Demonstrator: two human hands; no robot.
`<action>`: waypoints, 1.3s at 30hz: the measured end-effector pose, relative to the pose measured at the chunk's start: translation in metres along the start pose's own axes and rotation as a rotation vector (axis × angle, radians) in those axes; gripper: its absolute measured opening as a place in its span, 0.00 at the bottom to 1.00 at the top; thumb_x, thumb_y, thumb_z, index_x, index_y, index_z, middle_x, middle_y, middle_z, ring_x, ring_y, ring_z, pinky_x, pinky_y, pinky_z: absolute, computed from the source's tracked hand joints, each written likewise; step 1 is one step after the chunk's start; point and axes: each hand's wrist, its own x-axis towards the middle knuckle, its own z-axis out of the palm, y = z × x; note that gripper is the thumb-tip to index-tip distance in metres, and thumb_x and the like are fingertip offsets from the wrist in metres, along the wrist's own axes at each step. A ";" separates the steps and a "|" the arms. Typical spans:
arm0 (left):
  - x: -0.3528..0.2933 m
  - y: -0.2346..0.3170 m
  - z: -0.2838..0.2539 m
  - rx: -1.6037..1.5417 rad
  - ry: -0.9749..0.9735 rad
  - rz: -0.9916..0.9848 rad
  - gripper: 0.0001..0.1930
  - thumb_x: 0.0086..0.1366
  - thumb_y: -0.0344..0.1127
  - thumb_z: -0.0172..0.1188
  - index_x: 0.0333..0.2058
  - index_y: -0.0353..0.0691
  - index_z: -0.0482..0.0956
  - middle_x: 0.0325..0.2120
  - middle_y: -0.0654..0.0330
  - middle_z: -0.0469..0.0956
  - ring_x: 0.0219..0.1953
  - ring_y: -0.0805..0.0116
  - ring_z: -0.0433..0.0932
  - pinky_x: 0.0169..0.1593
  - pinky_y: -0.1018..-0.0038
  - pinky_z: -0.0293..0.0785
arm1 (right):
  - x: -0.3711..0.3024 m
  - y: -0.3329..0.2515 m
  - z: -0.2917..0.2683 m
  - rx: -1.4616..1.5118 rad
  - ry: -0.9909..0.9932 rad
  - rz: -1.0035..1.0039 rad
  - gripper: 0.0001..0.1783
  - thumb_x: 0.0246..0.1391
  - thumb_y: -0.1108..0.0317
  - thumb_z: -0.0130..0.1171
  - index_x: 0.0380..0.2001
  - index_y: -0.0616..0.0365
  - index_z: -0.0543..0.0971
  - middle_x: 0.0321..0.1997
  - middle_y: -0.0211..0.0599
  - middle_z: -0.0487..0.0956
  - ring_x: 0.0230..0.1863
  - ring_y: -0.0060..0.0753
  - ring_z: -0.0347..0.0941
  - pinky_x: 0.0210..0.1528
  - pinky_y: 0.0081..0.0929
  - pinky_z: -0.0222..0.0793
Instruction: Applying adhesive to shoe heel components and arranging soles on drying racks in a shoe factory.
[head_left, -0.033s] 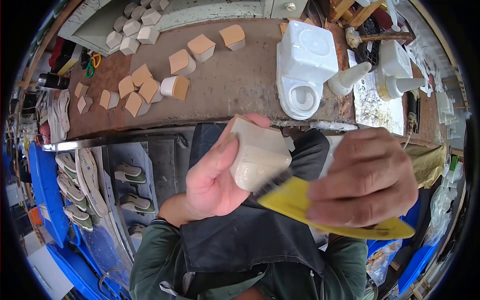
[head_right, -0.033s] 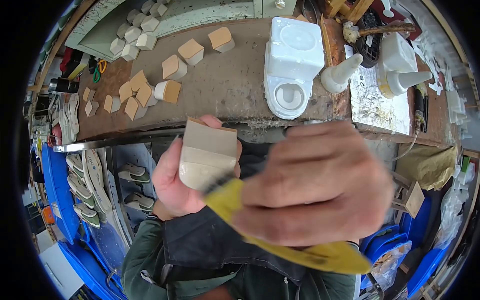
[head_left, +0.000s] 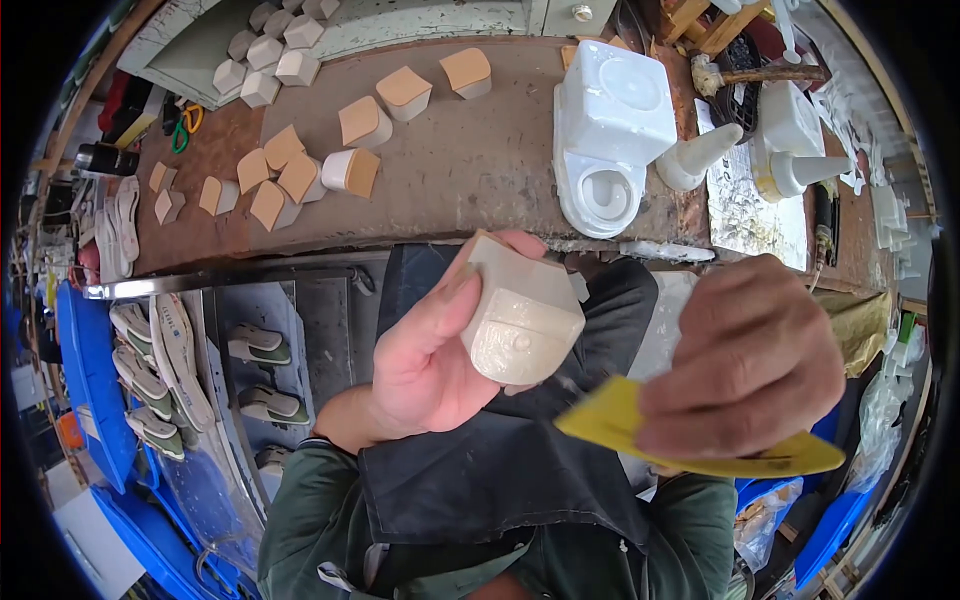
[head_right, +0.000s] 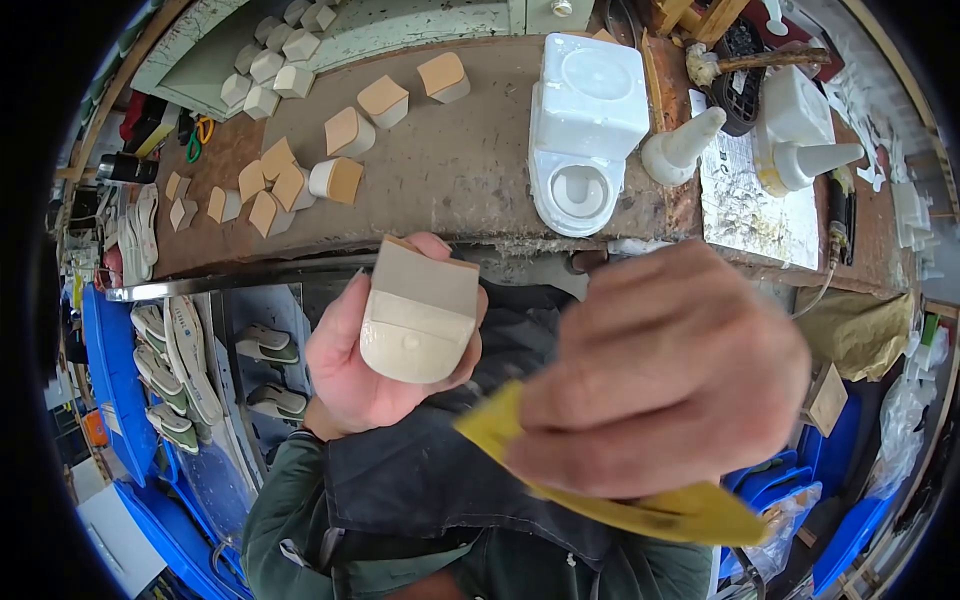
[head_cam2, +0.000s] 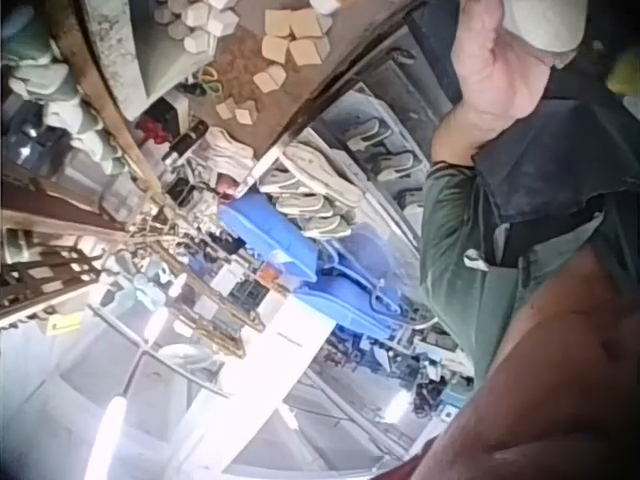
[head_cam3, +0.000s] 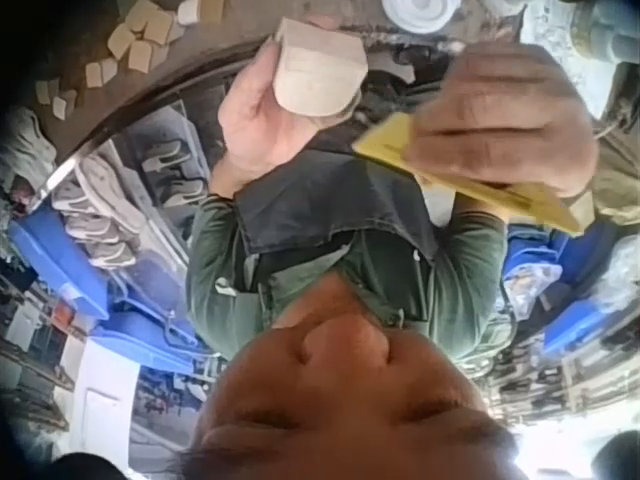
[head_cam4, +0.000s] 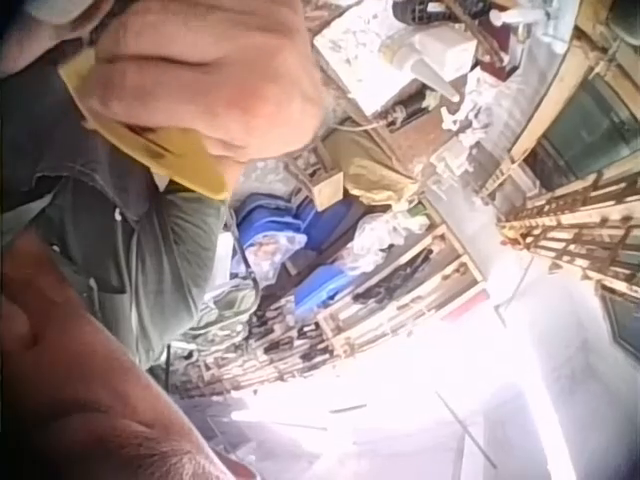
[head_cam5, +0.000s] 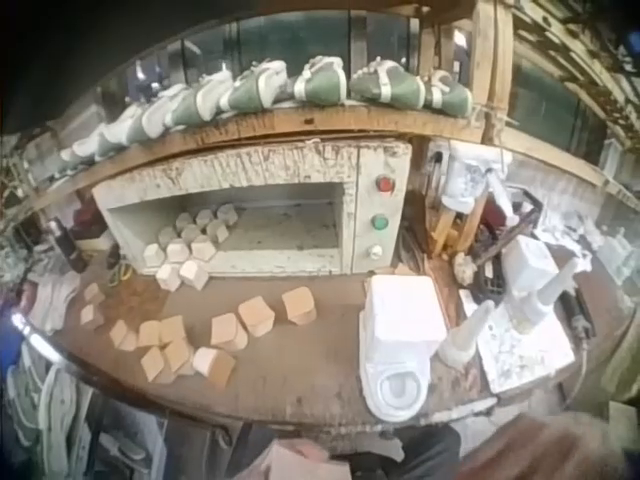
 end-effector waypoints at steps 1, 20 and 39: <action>0.001 0.002 -0.004 -0.064 -0.133 -0.064 0.27 0.65 0.52 0.40 0.54 0.37 0.54 0.43 0.45 0.67 0.38 0.55 0.71 0.38 0.66 0.70 | 0.002 -0.001 -0.007 0.145 -0.148 -0.008 0.08 0.39 0.71 0.66 0.27 0.57 0.81 0.27 0.34 0.79 0.16 0.21 0.67 0.14 0.14 0.57; 0.083 0.277 -0.170 1.602 1.162 0.839 0.18 0.52 0.43 0.58 0.17 0.32 0.77 0.19 0.49 0.77 0.25 0.57 0.77 0.35 0.66 0.73 | -0.131 0.035 0.001 0.396 0.952 0.618 0.16 0.48 0.63 0.61 0.28 0.60 0.66 0.21 0.33 0.66 0.12 0.21 0.59 0.14 0.17 0.57; 0.005 0.273 -0.207 2.365 0.593 0.651 0.26 0.46 0.26 0.55 0.49 0.39 0.68 0.42 0.46 0.70 0.46 0.48 0.66 0.51 0.60 0.64 | -0.142 0.060 0.040 0.308 1.250 0.995 0.17 0.49 0.69 0.57 0.42 0.65 0.71 0.26 0.31 0.73 0.15 0.15 0.59 0.14 0.12 0.52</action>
